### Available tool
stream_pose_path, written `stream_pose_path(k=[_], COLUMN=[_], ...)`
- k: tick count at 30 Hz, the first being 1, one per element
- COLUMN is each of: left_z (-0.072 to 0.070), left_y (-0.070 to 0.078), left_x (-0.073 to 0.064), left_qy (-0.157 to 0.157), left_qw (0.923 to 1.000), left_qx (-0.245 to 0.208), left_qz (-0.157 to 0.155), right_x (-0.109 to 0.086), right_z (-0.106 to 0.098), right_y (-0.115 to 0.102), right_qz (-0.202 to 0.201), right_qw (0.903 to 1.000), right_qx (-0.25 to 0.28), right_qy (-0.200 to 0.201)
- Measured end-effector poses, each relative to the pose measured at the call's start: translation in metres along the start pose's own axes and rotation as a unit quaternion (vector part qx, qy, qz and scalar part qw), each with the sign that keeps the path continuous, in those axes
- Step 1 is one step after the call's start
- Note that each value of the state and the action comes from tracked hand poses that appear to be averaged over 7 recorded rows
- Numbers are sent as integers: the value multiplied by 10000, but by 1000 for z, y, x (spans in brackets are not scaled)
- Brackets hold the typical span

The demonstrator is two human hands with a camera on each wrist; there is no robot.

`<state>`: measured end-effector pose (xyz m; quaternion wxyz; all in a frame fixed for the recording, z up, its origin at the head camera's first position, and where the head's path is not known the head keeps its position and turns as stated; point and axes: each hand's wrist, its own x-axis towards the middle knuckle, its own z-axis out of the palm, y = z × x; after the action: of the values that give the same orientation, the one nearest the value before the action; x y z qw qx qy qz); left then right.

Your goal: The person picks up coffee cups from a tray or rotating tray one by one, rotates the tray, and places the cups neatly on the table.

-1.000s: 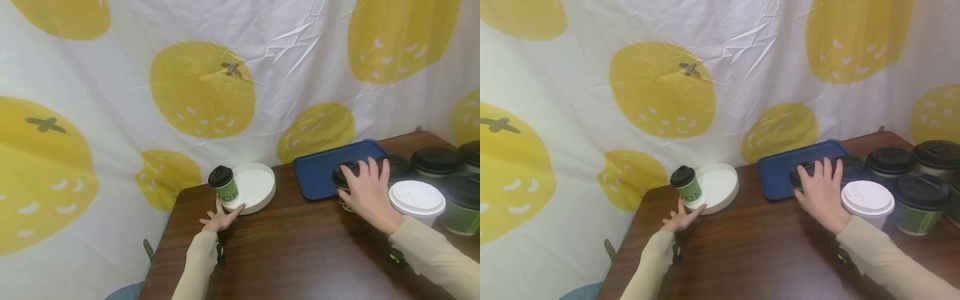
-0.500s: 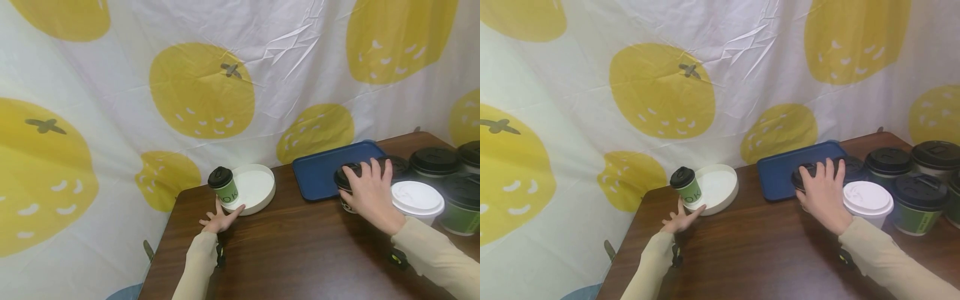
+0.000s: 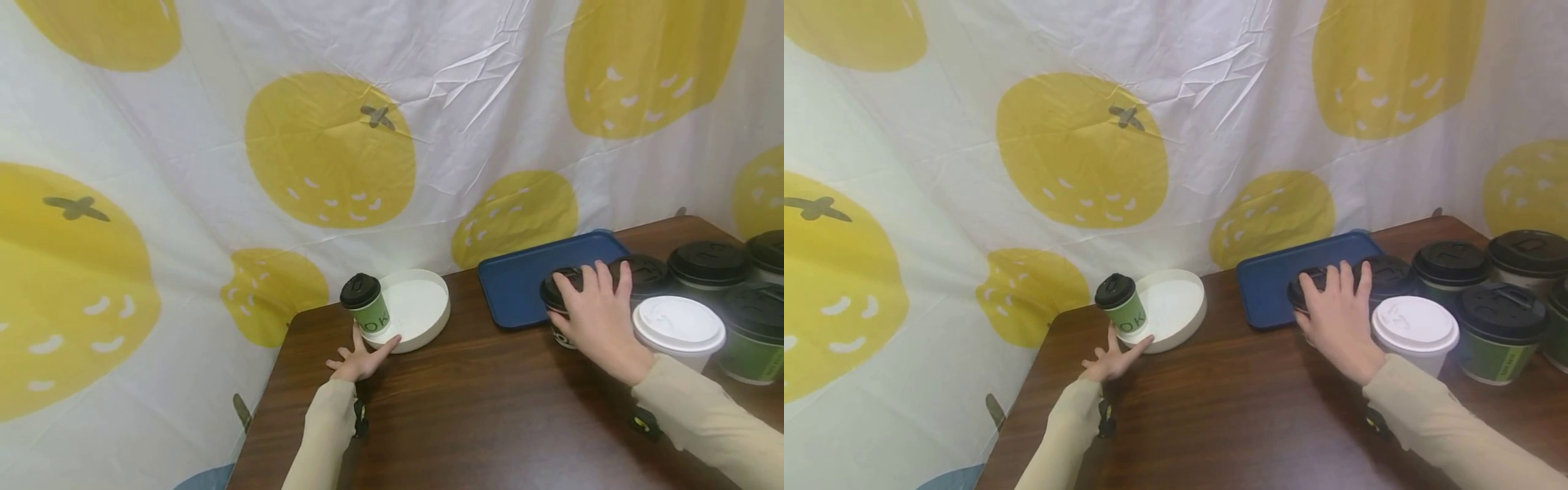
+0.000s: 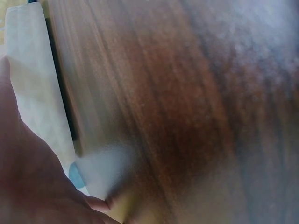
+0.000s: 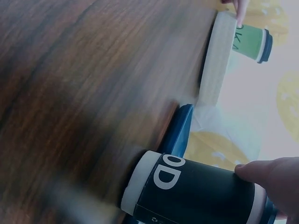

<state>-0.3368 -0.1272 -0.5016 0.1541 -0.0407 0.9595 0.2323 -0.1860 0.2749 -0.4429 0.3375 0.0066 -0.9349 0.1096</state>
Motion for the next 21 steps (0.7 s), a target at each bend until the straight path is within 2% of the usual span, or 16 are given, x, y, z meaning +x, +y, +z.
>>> stream_pose_path(k=[6, 21], left_z=[0, 0], left_y=[0, -1], left_x=[0, 1], left_qy=[-20, 3], left_qw=[9999, 10000], left_qx=[-84, -76], left_qz=[-76, 18], right_x=[0, -3], right_z=[-1, 1], right_y=[-1, -1], right_qz=[-36, -139], right_qw=[9998, 9990], right_qx=[-110, -311], right_qy=[139, 275])
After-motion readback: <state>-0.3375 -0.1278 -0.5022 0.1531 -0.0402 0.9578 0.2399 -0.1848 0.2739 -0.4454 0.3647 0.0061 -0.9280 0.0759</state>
